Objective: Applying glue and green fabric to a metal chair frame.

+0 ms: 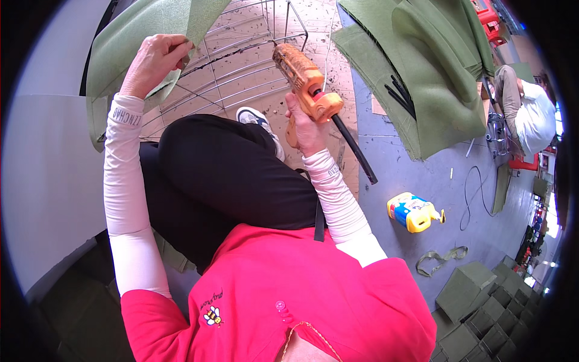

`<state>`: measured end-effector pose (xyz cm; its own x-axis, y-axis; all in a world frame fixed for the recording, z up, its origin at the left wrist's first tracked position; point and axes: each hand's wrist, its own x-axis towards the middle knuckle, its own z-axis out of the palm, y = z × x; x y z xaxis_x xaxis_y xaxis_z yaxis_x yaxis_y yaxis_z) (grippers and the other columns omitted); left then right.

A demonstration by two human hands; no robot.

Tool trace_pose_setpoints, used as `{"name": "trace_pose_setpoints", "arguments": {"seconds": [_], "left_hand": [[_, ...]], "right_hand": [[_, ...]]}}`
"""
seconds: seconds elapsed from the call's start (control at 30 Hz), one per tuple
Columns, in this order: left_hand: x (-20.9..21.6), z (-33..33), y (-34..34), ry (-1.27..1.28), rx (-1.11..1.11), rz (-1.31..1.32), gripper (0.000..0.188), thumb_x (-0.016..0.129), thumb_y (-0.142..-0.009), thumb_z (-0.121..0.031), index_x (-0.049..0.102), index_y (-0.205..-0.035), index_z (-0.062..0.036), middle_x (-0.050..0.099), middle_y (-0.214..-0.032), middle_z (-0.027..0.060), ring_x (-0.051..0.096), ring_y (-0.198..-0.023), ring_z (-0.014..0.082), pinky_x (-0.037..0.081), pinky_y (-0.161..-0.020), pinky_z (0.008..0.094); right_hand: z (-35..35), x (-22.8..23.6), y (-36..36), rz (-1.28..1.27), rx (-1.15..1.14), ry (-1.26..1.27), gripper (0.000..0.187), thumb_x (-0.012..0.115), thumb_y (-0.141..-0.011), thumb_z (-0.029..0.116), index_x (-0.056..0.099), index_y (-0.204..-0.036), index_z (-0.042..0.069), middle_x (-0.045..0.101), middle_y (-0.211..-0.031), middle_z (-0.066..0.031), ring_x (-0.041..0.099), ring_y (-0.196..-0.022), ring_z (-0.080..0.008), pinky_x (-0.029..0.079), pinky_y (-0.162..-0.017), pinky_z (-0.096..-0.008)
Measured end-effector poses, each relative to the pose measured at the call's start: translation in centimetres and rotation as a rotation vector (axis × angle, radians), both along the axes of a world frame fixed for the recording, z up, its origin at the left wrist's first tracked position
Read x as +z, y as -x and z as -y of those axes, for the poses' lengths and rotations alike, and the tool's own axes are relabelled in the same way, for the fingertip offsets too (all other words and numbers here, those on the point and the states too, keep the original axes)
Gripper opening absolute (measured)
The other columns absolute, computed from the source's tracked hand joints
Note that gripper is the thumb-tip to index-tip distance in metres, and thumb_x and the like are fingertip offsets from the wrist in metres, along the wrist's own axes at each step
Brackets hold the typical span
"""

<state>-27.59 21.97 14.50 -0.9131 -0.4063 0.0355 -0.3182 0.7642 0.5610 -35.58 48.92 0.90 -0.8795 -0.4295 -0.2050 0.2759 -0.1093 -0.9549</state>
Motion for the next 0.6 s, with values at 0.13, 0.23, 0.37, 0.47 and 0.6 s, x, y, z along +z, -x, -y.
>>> {"name": "trace_pose_setpoints", "arguments": {"seconds": [0.13,0.23,0.37,0.47,0.6], "left_hand": [[0.0,-0.1,0.0,-0.013,-0.003,-0.026,0.027,0.055,-0.09,-0.019,0.062,-0.078,0.0048,0.06,-0.06,0.0077,0.058,-0.055,0.0103,0.049,-0.06,0.0264],[0.2,-0.2,0.0,0.038,-0.014,0.006,0.028,0.056,-0.09,-0.02,0.061,-0.077,0.0049,0.06,-0.059,0.0078,0.057,-0.054,0.0104,0.048,-0.06,0.0263],[0.1,-0.2,-0.1,0.006,0.005,-0.003,0.029,0.056,-0.089,-0.02,0.061,-0.078,0.0053,0.059,-0.059,0.008,0.056,-0.054,0.0105,0.048,-0.06,0.0264],[0.2,-0.1,0.0,0.008,0.002,0.006,0.028,0.056,-0.089,-0.02,0.061,-0.078,0.0054,0.059,-0.059,0.0079,0.056,-0.054,0.0104,0.048,-0.059,0.0264],[0.1,-0.1,0.0,0.001,-0.013,0.007,0.028,0.056,-0.089,-0.02,0.061,-0.077,0.0053,0.059,-0.059,0.0076,0.056,-0.054,0.0101,0.048,-0.059,0.026]], "right_hand": [[-0.2,-0.2,0.3,-0.014,-0.059,0.029,0.029,0.075,-0.082,0.02,0.06,-0.1,0.003,0.061,-0.083,-0.0004,0.056,-0.062,-0.0085,0.046,-0.056,-0.0227],[-0.2,-0.1,0.5,-0.011,-0.058,0.038,0.029,0.074,-0.083,0.019,0.059,-0.101,0.003,0.061,-0.084,-0.0009,0.056,-0.062,-0.009,0.046,-0.056,-0.0233],[-0.6,0.2,1.3,-0.057,-0.087,0.078,0.031,0.075,-0.082,0.031,0.061,-0.09,0.005,0.059,-0.074,0.002,0.055,-0.063,-0.0075,0.045,-0.058,-0.0231],[-0.8,0.3,2.0,-0.08,-0.115,0.049,0.032,0.075,-0.082,0.032,0.061,-0.091,0.004,0.059,-0.074,0.002,0.056,-0.062,-0.0081,0.045,-0.058,-0.0231],[-1.0,-0.1,2.3,-0.101,-0.171,0.035,0.033,0.075,-0.082,0.033,0.06,-0.089,0.003,0.06,-0.071,0.0012,0.058,-0.062,-0.0083,0.045,-0.058,-0.0237]]}}
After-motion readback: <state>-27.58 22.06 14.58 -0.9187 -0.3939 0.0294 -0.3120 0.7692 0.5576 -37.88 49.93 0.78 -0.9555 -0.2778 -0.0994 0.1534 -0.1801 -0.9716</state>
